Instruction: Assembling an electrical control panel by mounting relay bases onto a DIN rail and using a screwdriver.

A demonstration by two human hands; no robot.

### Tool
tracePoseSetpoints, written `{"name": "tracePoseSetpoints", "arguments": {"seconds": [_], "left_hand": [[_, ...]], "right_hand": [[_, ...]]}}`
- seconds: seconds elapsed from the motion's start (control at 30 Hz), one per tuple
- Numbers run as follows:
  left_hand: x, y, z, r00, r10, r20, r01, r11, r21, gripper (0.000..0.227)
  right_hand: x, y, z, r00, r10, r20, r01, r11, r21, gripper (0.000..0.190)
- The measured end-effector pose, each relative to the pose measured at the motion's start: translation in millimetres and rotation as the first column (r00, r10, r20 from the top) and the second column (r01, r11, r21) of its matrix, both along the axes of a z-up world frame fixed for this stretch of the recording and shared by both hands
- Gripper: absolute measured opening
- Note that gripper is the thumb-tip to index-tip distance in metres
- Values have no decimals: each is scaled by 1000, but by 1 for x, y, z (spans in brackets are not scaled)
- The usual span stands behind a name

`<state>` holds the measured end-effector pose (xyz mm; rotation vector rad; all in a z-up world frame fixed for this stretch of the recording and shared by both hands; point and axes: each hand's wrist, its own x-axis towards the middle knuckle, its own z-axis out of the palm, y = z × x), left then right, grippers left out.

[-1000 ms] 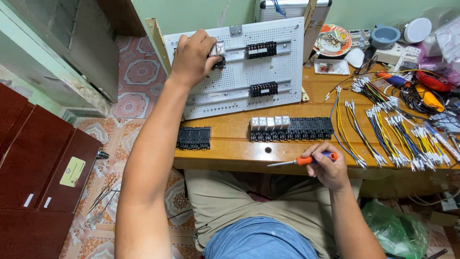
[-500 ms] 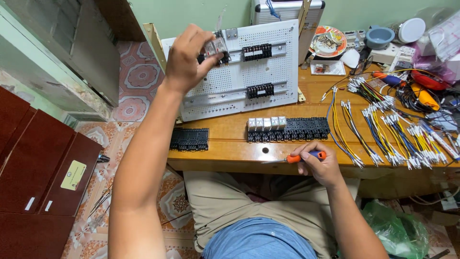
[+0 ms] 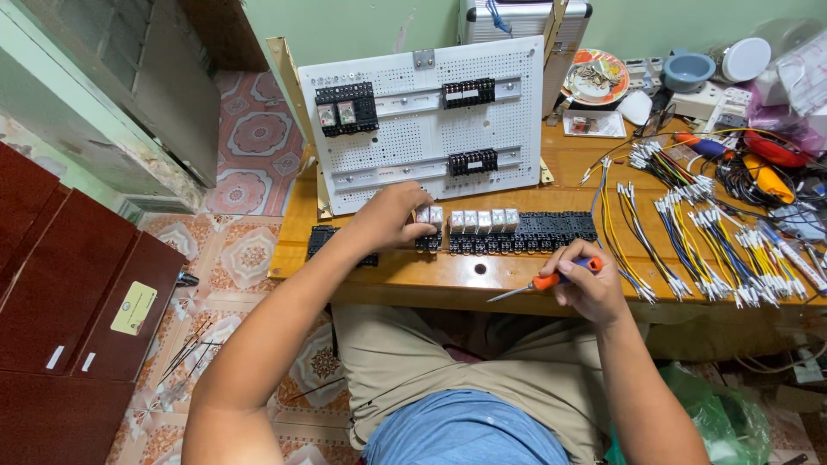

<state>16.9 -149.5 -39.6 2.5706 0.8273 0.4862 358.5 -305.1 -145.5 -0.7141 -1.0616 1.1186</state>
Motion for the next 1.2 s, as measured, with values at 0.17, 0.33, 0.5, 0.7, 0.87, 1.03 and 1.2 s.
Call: {"name": "tracePoseSetpoints", "arguments": {"seconds": [0.17,0.33,0.5,0.7,0.87,1.03,1.2], "left_hand": [[6,4,-21,1000,-14,0,14,999,-44,41],[10,8,-32,1000,-9,-7,9,999,-42,41],[11,4,-33,999,25,33,-23,998,-60,40],[13,-9,-30,997,28,72,-24,998,-62,45],[18,-13,-41,983,41,178,-29,997,-69,47],[26,-7,-57,966,75,246,-54,994,-94,40],[30,-4,-75,945,146,293,-116,986,-116,37]], "right_hand": [[-3,-5,-1,999,-34,10,34,999,-2,18],[-10,-4,5,998,-47,31,46,999,22,19],[-11,-6,7,997,-71,36,71,997,20,20],[-7,-8,6,998,-66,13,66,998,6,22],[-4,-7,4,998,-59,2,59,998,11,24],[-3,-6,4,999,-48,-12,48,998,45,24],[0,-5,1,999,-25,-25,26,998,63,23]]}}
